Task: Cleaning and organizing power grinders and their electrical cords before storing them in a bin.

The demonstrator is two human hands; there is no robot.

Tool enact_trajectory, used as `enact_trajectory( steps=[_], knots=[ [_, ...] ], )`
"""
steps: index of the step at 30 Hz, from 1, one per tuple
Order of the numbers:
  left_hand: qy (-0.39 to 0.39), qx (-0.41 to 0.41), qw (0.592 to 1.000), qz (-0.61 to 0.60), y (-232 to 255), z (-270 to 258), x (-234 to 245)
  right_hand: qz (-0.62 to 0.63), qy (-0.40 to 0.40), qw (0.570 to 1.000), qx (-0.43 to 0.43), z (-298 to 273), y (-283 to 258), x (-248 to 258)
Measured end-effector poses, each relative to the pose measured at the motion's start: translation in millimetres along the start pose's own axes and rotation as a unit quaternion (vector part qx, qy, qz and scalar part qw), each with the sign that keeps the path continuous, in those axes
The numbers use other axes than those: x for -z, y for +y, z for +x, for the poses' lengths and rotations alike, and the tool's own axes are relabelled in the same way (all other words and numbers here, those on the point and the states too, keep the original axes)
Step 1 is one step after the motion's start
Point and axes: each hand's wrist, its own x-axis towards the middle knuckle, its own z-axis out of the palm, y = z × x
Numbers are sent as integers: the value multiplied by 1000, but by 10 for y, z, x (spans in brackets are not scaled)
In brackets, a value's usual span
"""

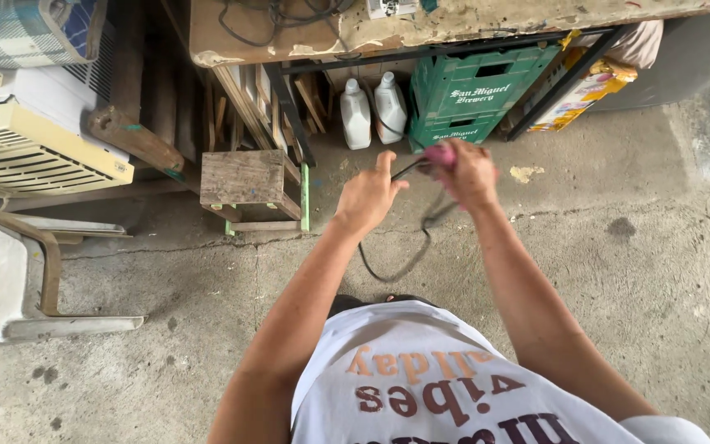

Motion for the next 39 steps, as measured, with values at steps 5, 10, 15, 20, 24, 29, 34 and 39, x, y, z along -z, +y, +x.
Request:
enact_trajectory(
  steps=[5,10,15,20,24,29,34,39],
  knots=[
    [18,-57,997,44,-247,-350,429,77,-51,969,-227,-133,590,168],
    [65,-100,990,69,-521,-546,634,-51,4,993,-107,-139,1035,-73],
    [-26,57,997,38,-1064,-572,550,-64,39,997,-5,4,862,-86],
    [-150,108,980,-69,-501,-255,445,-91,-80,992,47,259,-129,133],
    [-141,57,972,-179,-312,235,-105,-28,-114,986,119,255,-436,-83],
    [89,10,994,-61,-415,383,-201,1,-119,989,88,330,-385,-23],
    [48,17,981,-189,-462,464,-398,18,-133,988,77,402,-328,144],
    [-5,80,943,-322,-293,435,-432,124,-114,986,11,436,28,44]
  ],
)
